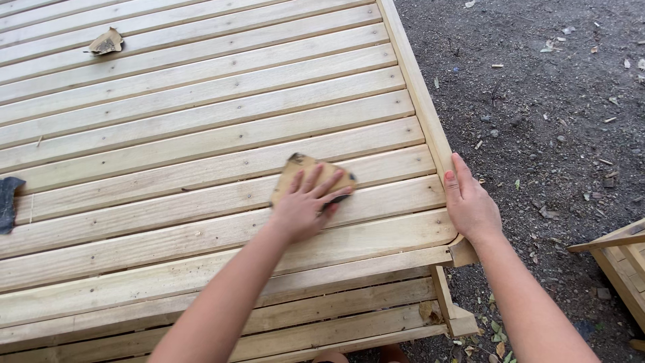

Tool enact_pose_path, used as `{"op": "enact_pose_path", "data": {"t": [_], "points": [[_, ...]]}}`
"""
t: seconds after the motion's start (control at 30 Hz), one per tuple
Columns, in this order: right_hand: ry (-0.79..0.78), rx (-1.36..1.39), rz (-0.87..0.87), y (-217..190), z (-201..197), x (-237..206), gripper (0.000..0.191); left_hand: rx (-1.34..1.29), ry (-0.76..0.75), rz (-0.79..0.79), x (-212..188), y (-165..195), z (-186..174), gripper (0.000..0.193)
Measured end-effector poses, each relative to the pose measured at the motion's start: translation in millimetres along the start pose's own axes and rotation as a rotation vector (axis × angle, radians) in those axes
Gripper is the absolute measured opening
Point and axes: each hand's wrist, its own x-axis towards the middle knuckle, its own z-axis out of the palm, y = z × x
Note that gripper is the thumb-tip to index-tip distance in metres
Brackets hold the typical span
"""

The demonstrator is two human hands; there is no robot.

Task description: The person sands the slatted wooden top of a furniture frame by hand, rubbing a piece of sandpaper back and forth across the boards. They work across different sections of the surface and along the edge, occasionally repositioning the sandpaper in their hand and steadying the frame with the other hand.

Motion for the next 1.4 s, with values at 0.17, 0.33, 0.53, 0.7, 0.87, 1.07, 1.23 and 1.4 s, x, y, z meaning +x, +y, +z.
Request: {"op": "enact_pose_path", "data": {"t": [0.17,0.33,0.53,0.7,0.87,1.07,1.23,1.4], "points": [[0.012,-0.001,-0.007,-5,1,1,0.067,0.021,0.085,-0.123,-75,-51,10,0.05],[0.001,0.016,0.007,-4,1,2,0.068,0.028,0.12,-0.013,-13,-6,13,0.053],[0.012,0.023,0.004,-3,0,5,0.066,0.004,-0.039,0.13,109,88,-10,0.06],[0.041,0.095,-0.011,6,2,5,0.065,0.007,0.079,0.197,106,95,-4,0.065],[0.093,0.13,-0.073,14,6,4,0.066,-0.013,0.042,0.135,7,18,11,0.056],[0.047,0.076,-0.025,7,7,6,0.07,-0.021,-0.035,-0.169,-95,-66,9,0.054],[0.034,0.061,-0.022,3,6,8,0.071,-0.007,0.058,-0.011,-26,-19,13,0.056],[0.042,0.06,-0.018,7,8,10,0.069,0.047,-0.024,0.151,85,64,-4,0.076]]}}
